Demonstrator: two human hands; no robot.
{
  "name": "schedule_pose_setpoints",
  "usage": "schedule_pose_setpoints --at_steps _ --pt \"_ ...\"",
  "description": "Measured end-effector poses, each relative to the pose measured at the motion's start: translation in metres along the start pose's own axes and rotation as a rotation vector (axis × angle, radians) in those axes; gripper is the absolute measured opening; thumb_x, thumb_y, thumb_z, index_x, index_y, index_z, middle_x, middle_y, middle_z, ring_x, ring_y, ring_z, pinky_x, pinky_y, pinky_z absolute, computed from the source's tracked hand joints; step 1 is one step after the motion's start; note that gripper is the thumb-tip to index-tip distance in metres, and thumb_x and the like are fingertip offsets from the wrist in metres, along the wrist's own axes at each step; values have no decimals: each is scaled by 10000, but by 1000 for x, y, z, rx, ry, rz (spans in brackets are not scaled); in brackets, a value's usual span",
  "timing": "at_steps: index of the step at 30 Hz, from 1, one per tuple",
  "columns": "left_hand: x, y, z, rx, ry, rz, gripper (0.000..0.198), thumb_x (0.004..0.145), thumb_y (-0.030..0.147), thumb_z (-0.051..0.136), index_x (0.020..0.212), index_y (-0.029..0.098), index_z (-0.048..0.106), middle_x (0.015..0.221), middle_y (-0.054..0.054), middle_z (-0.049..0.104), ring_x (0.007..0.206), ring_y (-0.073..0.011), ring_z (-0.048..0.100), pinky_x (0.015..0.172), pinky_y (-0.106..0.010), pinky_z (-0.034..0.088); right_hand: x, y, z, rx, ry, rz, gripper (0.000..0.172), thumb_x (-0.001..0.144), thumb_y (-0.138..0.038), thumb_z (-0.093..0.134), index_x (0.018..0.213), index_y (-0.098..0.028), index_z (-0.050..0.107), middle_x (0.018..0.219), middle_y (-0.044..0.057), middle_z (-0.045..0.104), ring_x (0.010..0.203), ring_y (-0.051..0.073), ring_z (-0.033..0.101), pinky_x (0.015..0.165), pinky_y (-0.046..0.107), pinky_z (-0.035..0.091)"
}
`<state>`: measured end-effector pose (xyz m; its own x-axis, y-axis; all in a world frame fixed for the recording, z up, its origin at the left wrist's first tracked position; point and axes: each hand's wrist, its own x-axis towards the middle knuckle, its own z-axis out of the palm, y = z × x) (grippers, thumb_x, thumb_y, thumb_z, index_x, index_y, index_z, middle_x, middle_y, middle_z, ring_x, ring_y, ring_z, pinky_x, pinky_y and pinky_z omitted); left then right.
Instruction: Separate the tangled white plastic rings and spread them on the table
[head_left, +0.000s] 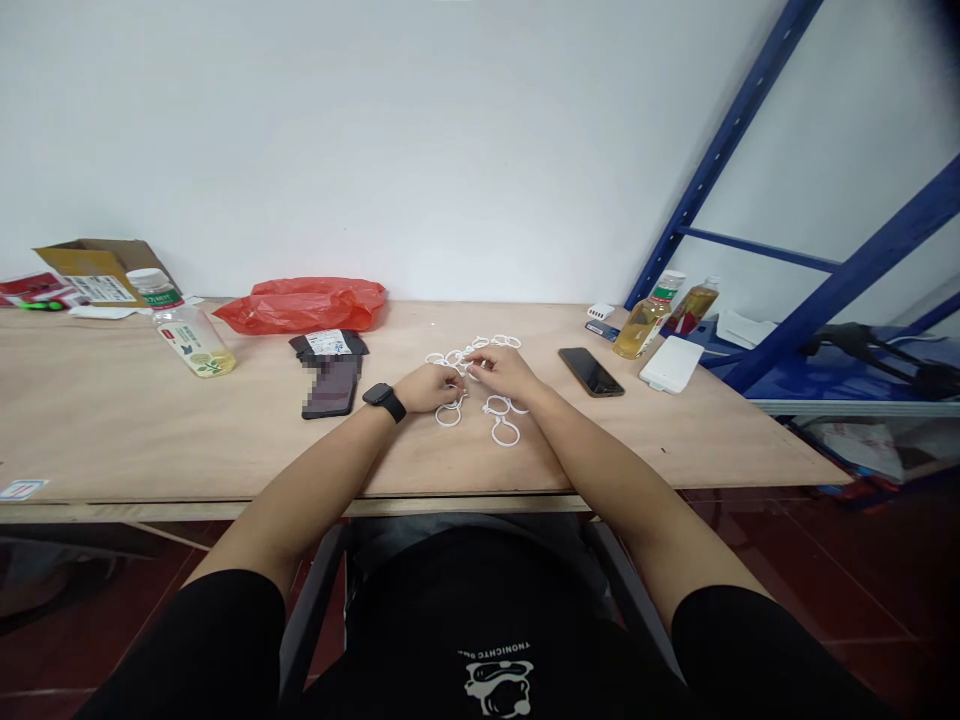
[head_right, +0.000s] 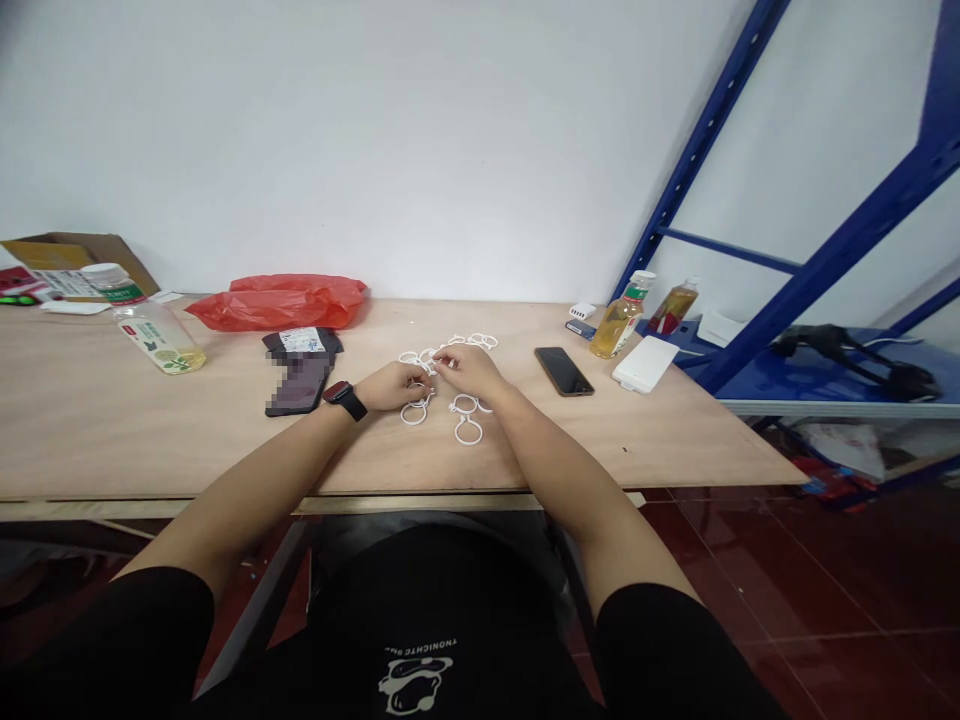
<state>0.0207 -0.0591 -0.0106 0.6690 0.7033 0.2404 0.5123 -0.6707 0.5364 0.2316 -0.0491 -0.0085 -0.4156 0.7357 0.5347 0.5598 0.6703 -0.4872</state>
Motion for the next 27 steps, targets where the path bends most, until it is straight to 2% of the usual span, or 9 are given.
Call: schedule_pose_setpoints --at_steps 6,9,18,22,24,27 --pt "1 -3 -3 -160 247 -55 232 820 324 606 904 138 717 831 -38 725 701 -137 612 652 -242 469 -2 -6 3 26 -13 -45 253 799 -118 594 963 -216 760 871 26 730 717 135 598 702 264 444" --pt "2 -5 -4 -228 291 -85 267 821 367 622 914 134 713 827 -47 728 683 -136 613 633 -243 476 -1 -8 2 5 -23 -65 327 766 -74 579 1000 -221 754 894 24 725 701 131 582 696 260 436" --pt "2 -6 -1 -214 265 -89 362 819 458 644 959 127 687 812 -37 701 604 -105 540 563 -229 430 -1 -11 -1 -27 -44 -68 174 784 -159 626 906 -210 739 819 16 709 684 132 574 667 253 408" --pt "1 -7 1 -257 193 -59 572 754 465 719 1199 129 586 960 -70 697 702 -132 598 637 -254 477 -1 -7 -3 -27 -16 -15 119 752 -167 626 827 -201 712 767 2 690 657 129 558 642 248 399" --pt "0 -7 1 -202 151 -33 666 701 468 766 1240 135 560 1009 -83 686 771 -162 618 687 -282 496 -1 -5 -4 -9 2 19 99 742 -180 622 807 -197 695 735 -6 673 632 123 548 624 245 396" --pt "-1 -7 1 -123 122 -5 609 703 430 758 1208 137 583 1019 -82 679 823 -187 620 744 -310 504 -1 -6 -4 22 9 36 96 711 -169 608 778 -195 672 685 -19 643 604 119 536 609 242 394"
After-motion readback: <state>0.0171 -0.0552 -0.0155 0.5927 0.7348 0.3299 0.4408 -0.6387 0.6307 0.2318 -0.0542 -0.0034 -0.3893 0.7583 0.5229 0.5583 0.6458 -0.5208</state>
